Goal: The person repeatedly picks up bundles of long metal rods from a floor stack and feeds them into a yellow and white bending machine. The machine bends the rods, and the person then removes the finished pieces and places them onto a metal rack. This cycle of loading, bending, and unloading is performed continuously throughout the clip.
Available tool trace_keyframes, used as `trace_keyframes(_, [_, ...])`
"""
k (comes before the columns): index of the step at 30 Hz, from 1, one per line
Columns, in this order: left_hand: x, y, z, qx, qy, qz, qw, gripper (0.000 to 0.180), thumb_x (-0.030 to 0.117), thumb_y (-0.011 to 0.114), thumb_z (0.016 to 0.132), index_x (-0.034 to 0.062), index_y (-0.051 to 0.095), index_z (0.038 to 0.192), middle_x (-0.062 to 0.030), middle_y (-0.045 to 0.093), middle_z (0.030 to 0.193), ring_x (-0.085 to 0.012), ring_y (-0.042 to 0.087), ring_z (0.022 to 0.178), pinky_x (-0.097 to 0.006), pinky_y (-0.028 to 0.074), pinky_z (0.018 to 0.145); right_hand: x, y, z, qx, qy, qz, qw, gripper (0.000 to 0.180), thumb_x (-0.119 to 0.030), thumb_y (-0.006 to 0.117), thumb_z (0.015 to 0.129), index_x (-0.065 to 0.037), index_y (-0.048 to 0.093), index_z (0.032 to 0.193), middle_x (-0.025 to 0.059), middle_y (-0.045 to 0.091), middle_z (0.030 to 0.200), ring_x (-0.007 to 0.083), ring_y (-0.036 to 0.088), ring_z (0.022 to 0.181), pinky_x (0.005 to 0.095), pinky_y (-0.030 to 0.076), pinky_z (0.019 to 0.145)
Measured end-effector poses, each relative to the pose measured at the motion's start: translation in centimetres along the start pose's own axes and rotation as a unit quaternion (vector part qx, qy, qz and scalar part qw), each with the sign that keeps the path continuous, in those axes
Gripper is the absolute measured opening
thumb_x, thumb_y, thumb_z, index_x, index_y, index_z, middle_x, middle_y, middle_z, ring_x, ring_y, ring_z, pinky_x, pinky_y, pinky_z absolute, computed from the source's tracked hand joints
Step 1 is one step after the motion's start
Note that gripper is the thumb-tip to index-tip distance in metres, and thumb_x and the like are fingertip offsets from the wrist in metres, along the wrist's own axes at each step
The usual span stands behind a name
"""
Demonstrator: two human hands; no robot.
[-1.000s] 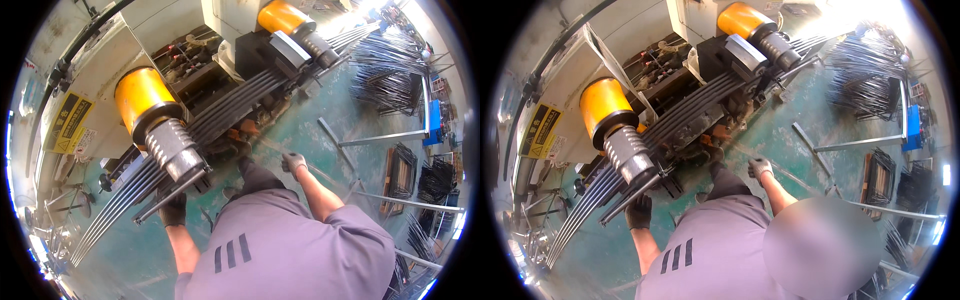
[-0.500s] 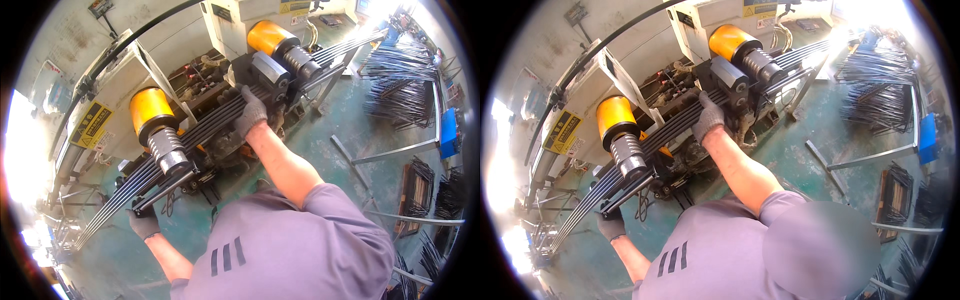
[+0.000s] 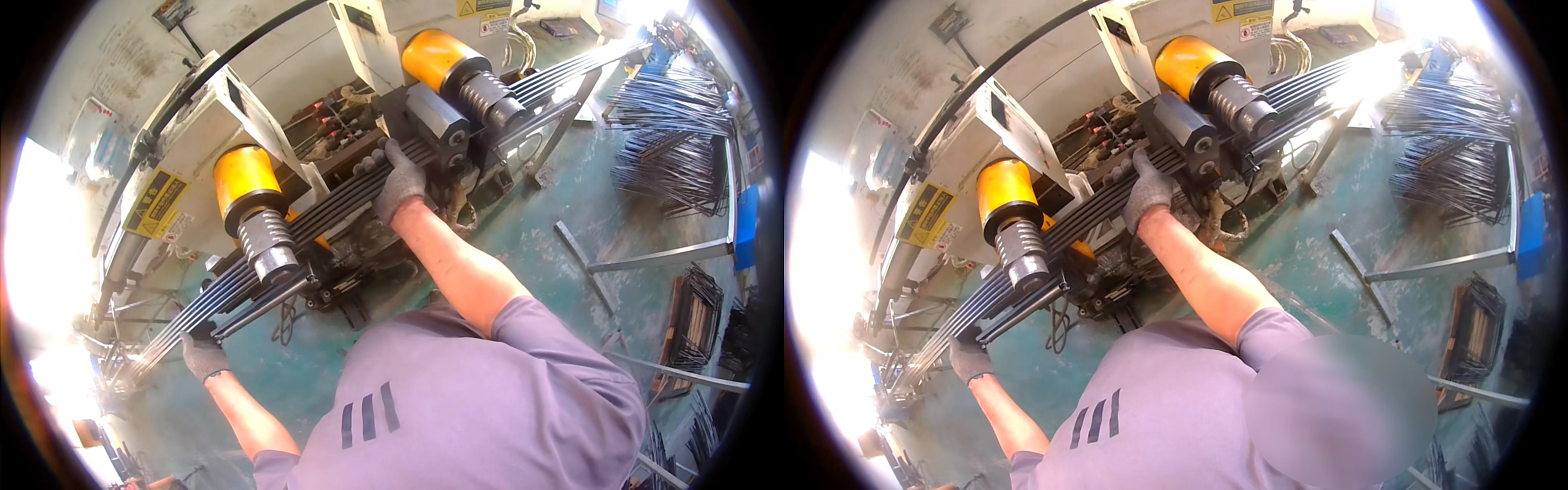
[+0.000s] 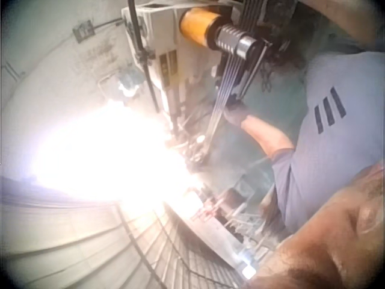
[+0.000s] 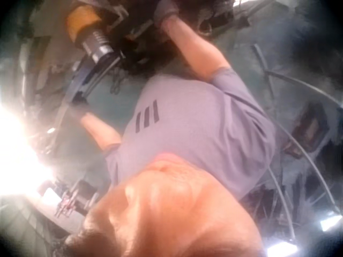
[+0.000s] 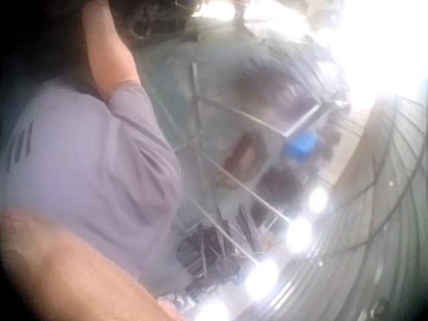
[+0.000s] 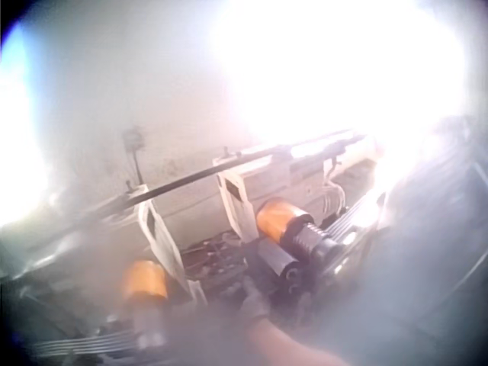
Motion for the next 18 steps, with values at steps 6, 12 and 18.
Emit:
trace_keyframes(6, [10.6, 5.5, -1.6, 0.049, 0.058, -0.089, 0.993, 0.052, 0.032, 0.041, 0.104, -0.0037, 0.039, 0.142, -0.02, 0.045, 0.143, -0.0322, 0.042, 0.132, -0.044, 0.03, 0.113, -0.2, -0.3, 0.4, -0.006, -0.011, 0.0, 1.0, 0.013, -0.02, 0.057, 0.099, -0.008, 0.053, 0.096, 0.0012, 0.047, 0.068, 0.0191, 0.047, 0.06, 0.038, 0.048, 0.068])
trace_keyframes(12, [19.1, 7.5, -1.2, 0.161, 0.209, 0.041, 0.964, 0.05, 0.034, 0.05, 0.101, -0.0051, 0.053, 0.131, -0.019, 0.059, 0.128, -0.0302, 0.057, 0.116, -0.042, 0.044, 0.102, 0.3, -0.4, 0.4, 0.008, -0.017, -0.007, 1.0, 0.012, -0.019, 0.057, 0.099, -0.008, 0.053, 0.096, 0.0012, 0.045, 0.068, 0.019, 0.046, 0.06, 0.0374, 0.047, 0.068])
trace_keyframes(18, [25.5, 10.0, 1.4, 0.039, 0.244, 0.247, 0.937, 0.034, 0.025, 0.051, 0.098, -0.0026, 0.066, 0.111, -0.0111, 0.068, 0.11, -0.0236, 0.065, 0.097, -0.034, 0.052, 0.084, -0.2, -0.4, 0.4, -0.001, -0.034, -0.013, 0.999, 0.013, -0.019, 0.056, 0.099, -0.007, 0.053, 0.096, 0.0011, 0.044, 0.068, 0.0185, 0.045, 0.06, 0.0372, 0.046, 0.067])
Point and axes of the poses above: each hand's wrist, its own z-axis towards the middle knuckle, its own y-axis out of the palm, x = y × z, the point moved 4 cm from there along z, towards the middle knuckle
